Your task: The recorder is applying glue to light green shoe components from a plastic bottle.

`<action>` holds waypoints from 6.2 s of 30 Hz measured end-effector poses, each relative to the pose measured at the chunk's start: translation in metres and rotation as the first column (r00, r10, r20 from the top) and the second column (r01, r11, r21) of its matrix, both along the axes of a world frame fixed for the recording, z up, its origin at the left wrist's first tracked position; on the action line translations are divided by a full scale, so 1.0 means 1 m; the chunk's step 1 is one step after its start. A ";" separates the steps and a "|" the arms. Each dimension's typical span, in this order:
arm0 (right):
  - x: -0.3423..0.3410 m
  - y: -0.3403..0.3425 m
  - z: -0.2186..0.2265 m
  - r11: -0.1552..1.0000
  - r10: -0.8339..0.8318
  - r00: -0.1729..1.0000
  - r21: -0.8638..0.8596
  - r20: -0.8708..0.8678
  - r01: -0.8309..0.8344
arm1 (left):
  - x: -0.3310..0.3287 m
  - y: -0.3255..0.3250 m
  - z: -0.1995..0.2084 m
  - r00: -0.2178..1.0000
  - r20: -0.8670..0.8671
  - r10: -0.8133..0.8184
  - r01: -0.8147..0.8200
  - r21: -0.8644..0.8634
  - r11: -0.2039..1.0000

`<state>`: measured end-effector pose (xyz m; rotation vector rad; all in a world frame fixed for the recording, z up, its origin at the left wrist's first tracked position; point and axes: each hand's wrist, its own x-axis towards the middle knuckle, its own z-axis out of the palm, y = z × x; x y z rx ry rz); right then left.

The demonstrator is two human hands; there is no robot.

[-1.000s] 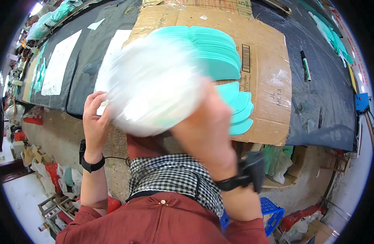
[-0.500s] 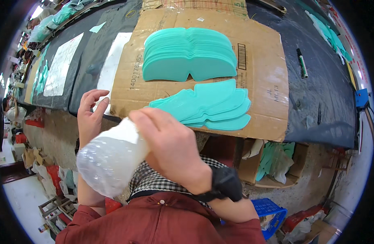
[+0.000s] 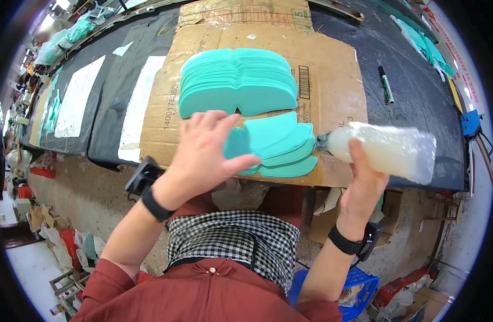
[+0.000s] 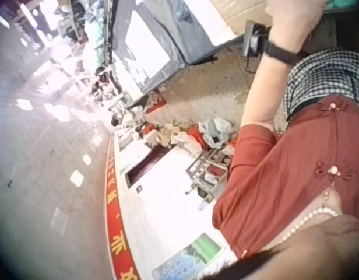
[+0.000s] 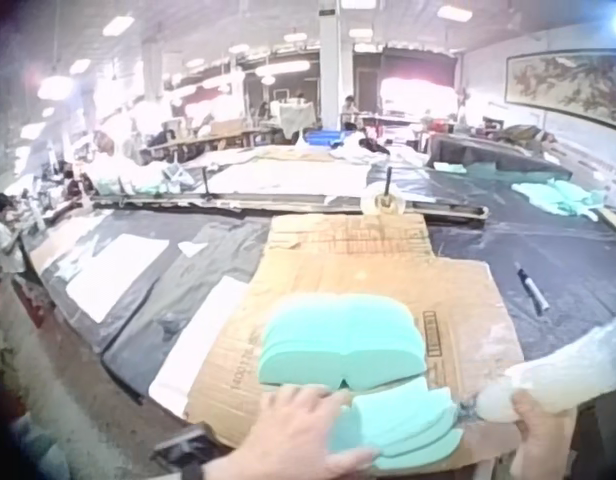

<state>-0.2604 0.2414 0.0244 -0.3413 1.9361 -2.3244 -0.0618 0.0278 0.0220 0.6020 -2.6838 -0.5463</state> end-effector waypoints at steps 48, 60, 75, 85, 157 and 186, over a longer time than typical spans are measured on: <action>0.068 -0.106 -0.006 0.922 0.206 0.911 0.382 -0.357 -0.059 | 0.046 -0.103 -0.034 0.908 -0.236 0.348 -0.230 0.414 0.881; 0.097 -0.113 -0.036 0.875 0.420 0.783 0.432 -0.458 -0.217 | 0.043 -0.106 -0.043 0.914 -0.291 0.283 -0.185 0.324 0.928; 0.116 -0.160 -0.028 0.892 0.453 0.640 0.322 -0.621 -0.319 | 0.068 -0.123 -0.036 0.970 -0.170 0.171 -0.068 0.488 0.870; 0.136 -0.181 -0.016 0.725 0.668 0.446 0.384 -0.596 -0.572 | 0.068 -0.134 -0.004 0.855 -0.088 0.512 -0.087 0.948 0.307; -0.006 0.008 0.014 0.941 0.297 0.955 -0.175 0.018 -0.290 | 0.088 -0.016 -0.029 0.969 -0.144 -0.203 0.224 0.155 0.962; 0.073 -0.060 0.021 0.795 0.519 0.771 0.541 -0.369 -0.276 | 0.099 -0.007 -0.044 0.970 -0.240 0.047 -0.047 0.008 0.999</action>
